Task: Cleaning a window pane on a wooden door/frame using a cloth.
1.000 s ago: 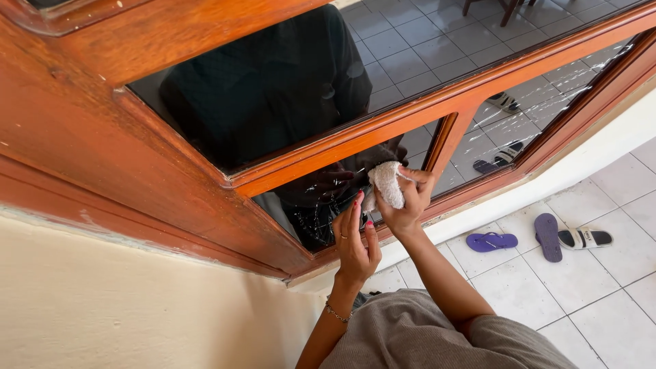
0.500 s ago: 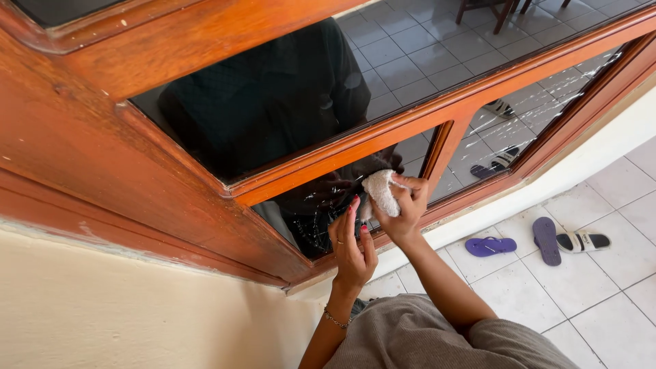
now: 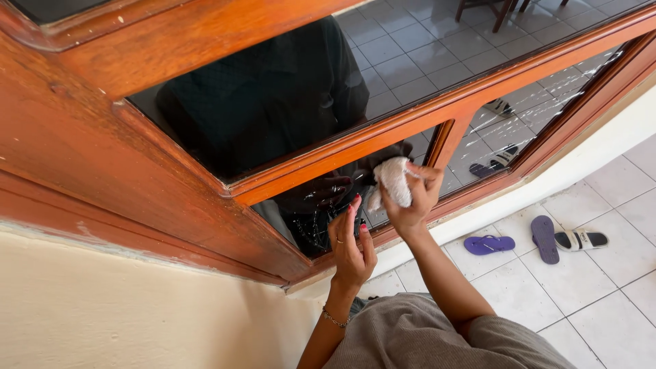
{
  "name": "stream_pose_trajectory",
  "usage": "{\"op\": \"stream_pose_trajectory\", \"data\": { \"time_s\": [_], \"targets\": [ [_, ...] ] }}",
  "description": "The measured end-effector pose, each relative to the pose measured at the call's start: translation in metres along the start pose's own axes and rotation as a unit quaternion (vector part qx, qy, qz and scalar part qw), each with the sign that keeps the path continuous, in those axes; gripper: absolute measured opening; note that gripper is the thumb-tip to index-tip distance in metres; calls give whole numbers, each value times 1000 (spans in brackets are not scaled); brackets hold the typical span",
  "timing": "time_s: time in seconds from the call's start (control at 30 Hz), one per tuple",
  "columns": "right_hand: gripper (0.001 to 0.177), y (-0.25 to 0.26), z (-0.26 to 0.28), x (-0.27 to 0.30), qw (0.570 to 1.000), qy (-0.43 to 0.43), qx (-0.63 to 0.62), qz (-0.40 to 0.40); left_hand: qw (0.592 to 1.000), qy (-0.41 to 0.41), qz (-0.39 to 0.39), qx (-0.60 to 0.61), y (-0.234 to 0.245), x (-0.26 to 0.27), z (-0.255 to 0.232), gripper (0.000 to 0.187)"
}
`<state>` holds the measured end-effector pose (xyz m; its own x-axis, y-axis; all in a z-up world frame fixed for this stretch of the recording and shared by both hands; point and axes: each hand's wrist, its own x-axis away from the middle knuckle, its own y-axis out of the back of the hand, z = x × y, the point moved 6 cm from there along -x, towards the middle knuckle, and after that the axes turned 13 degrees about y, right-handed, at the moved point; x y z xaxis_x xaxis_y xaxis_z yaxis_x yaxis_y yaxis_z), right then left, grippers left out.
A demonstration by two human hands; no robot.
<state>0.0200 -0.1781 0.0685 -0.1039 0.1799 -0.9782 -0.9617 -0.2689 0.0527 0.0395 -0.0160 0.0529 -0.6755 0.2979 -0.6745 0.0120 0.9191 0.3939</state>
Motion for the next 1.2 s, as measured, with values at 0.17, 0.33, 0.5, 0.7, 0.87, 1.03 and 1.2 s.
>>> {"op": "stream_pose_trajectory", "data": {
  "time_s": [0.17,0.33,0.5,0.7,0.87,1.03,1.2],
  "targets": [
    [45,5,-3,-25,999,-37,20,11,1000,-4,-11,10,2,3,4,52],
    [48,0,-4,15,998,-57,13,-5,1000,-6,-21,3,6,-3,0,52],
    [41,-4,-2,42,1000,-16,-11,-6,996,-16,-66,-60,12,-5,-1,52],
    [45,8,-4,-35,999,-41,16,-14,994,-5,-87,-67,14,-3,0,52],
    [44,-18,12,35,999,-4,-18,28,994,-1,-81,-79,11,-2,3,50],
    [48,-26,20,30,994,93,-24,48,991,7,-93,-93,21,-5,6,49],
    [46,-10,23,-18,998,18,-10,52,993,15,-80,-83,21,-2,7,47]
  ]
}}
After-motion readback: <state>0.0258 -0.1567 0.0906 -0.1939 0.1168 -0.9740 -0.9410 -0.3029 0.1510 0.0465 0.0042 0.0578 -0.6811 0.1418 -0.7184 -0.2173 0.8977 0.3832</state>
